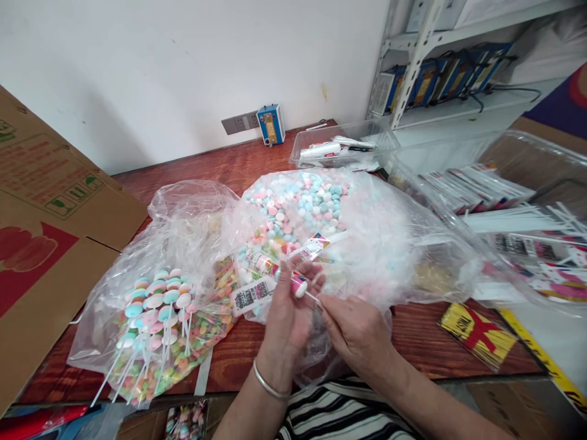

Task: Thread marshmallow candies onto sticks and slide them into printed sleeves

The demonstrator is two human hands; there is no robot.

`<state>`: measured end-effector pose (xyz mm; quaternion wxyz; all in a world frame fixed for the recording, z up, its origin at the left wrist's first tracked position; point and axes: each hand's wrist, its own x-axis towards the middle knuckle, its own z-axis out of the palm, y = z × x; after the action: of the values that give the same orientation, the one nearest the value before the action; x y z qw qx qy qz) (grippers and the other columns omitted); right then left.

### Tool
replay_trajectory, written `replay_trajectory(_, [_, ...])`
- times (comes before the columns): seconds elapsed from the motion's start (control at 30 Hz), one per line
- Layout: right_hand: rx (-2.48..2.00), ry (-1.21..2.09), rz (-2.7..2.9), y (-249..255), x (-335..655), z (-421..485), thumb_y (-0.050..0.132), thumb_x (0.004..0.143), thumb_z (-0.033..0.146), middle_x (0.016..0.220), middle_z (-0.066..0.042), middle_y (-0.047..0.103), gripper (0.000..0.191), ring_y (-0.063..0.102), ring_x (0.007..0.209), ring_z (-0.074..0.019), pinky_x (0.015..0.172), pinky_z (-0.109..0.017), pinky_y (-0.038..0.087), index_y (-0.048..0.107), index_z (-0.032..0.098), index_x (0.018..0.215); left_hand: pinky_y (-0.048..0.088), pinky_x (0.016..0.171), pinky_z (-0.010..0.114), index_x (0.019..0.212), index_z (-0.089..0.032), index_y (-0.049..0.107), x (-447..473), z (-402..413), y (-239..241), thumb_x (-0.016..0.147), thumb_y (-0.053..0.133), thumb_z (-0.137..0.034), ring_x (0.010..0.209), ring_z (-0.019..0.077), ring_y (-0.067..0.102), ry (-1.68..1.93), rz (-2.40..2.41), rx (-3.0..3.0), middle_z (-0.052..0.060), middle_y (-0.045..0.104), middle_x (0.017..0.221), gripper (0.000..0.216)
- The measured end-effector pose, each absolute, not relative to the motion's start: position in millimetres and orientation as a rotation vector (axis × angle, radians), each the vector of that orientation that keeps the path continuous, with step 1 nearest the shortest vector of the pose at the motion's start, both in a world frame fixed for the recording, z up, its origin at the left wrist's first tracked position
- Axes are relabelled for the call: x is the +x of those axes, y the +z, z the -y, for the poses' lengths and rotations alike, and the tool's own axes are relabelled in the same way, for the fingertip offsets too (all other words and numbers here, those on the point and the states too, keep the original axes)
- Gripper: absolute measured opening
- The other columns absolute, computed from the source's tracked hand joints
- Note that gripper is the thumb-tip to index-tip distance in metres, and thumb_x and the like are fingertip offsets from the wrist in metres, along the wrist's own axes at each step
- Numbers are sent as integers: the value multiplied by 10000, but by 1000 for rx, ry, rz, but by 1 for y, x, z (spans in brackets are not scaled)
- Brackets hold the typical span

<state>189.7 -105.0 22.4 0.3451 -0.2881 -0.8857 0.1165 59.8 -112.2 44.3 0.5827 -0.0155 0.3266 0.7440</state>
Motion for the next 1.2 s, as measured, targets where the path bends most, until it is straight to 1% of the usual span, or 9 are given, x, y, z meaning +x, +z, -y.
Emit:
replay_trajectory(0.13, [-736,340,2298,19,195,114,371,994,161,616,-20,641,319,475,528,-157,577,-292,275,640,155,823,518,628,185,1038,-167,622,27,105,51,891,634,-308,551,37,568,1950,-587,-30,-63,571,672,204])
replay_trajectory(0.27, [-782,215,2294,13,187,117,359,995,155,551,-11,583,363,429,497,-156,561,-297,252,618,166,741,372,427,123,890,-147,612,40,105,49,900,624,-275,392,-9,384,1902,-529,-39,-100,432,564,129])
replay_trajectory(0.37, [-796,175,2305,12,182,115,342,998,161,537,-9,560,403,419,491,-150,555,-298,244,578,176,672,426,467,142,885,-135,615,60,109,44,894,630,-280,421,7,425,1839,-619,-59,-81,469,586,146])
replay_trajectory(0.53, [-787,187,2300,14,188,117,344,991,158,539,-6,568,375,427,497,-157,555,-298,254,585,176,704,554,705,256,980,-147,617,41,107,50,906,598,-357,649,85,606,1885,-666,-78,-16,592,736,224])
replay_trajectory(0.67, [-794,213,2313,11,189,122,343,986,159,536,-3,567,359,443,499,-164,550,-298,263,580,184,718,483,556,168,916,-171,603,25,102,55,917,587,-279,475,21,469,1962,-644,-13,-78,483,621,110])
replay_trajectory(0.8, [-837,235,2307,7,184,124,338,986,185,528,-3,547,362,461,484,-164,526,-298,270,561,192,701,414,476,134,960,-179,607,49,106,51,882,639,-331,446,8,422,1876,-675,-36,-81,473,630,174])
replay_trajectory(0.93, [-941,691,2187,11,182,118,345,990,247,554,18,529,328,483,489,-145,491,-261,308,523,205,719,488,600,183,1009,-156,611,72,114,42,832,694,-361,556,48,537,1798,-786,94,-36,568,710,283])
replay_trajectory(1.07, [-1013,1257,1844,15,184,109,360,989,326,562,54,450,297,416,481,-119,452,-227,311,514,212,763,514,765,264,1130,-170,584,75,123,35,852,661,-367,833,142,652,1637,-993,431,74,663,1044,349])
replay_trajectory(1.2, [-1049,1458,1620,12,186,103,380,977,417,520,88,343,313,317,442,-106,410,-221,265,467,225,744,488,830,292,1169,-212,556,74,131,29,847,661,-320,938,169,643,1558,-1456,809,78,652,1123,354])
